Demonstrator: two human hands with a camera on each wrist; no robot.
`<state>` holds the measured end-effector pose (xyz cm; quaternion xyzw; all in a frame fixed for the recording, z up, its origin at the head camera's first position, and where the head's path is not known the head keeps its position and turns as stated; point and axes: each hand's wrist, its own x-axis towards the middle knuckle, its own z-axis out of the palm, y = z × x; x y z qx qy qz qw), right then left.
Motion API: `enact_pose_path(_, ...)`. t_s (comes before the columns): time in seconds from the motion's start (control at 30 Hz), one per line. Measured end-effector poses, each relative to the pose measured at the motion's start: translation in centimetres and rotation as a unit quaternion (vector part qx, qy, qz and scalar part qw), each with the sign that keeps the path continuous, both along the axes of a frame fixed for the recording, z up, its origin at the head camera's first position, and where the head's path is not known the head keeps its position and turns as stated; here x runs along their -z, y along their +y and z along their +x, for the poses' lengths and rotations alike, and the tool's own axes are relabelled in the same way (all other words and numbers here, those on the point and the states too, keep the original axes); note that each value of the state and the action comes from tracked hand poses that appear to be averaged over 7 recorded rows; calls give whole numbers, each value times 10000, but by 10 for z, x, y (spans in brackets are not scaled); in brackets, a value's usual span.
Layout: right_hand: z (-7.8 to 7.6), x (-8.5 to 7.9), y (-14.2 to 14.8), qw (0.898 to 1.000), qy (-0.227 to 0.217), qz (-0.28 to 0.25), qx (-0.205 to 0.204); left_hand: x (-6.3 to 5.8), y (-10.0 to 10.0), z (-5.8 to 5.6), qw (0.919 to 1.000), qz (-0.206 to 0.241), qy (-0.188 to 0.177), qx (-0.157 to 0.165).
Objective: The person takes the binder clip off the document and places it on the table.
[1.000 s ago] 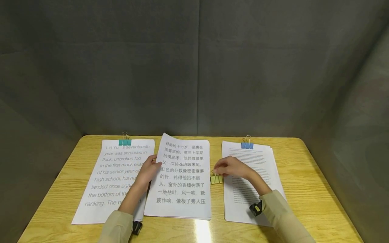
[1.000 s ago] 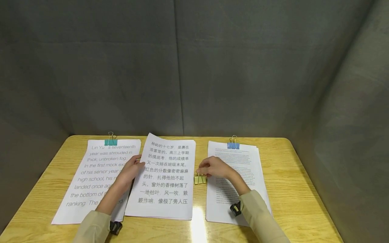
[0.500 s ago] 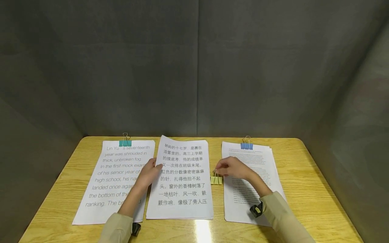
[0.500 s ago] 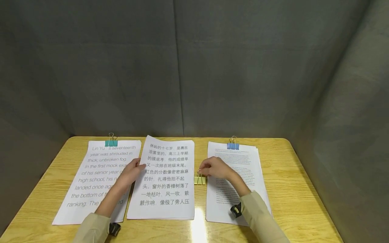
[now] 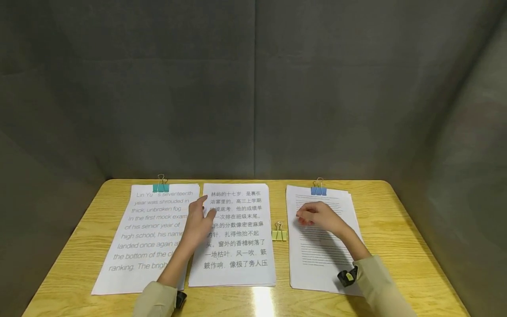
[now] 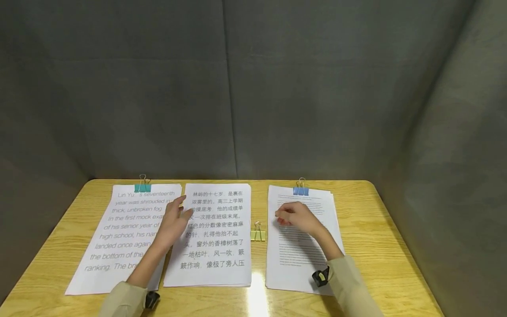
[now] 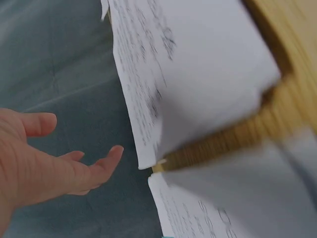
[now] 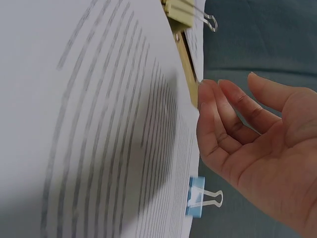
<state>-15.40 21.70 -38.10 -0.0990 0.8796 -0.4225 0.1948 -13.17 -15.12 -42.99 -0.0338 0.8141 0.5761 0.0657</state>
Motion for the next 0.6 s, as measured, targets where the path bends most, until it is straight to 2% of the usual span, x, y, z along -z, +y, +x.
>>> enact_pose_path(0.3,11,-6,39,9981,-7,334,520,-7,35,0,9988,346,17,348)
enact_pose_path(0.47,19,-9,62,9961,-72,277,830,-10,59,-2,9977,457,98,489)
enact_pose_path(0.6,27,-10,81,9937,-79,168,1107,-15,79,2,9957,537,122,740)
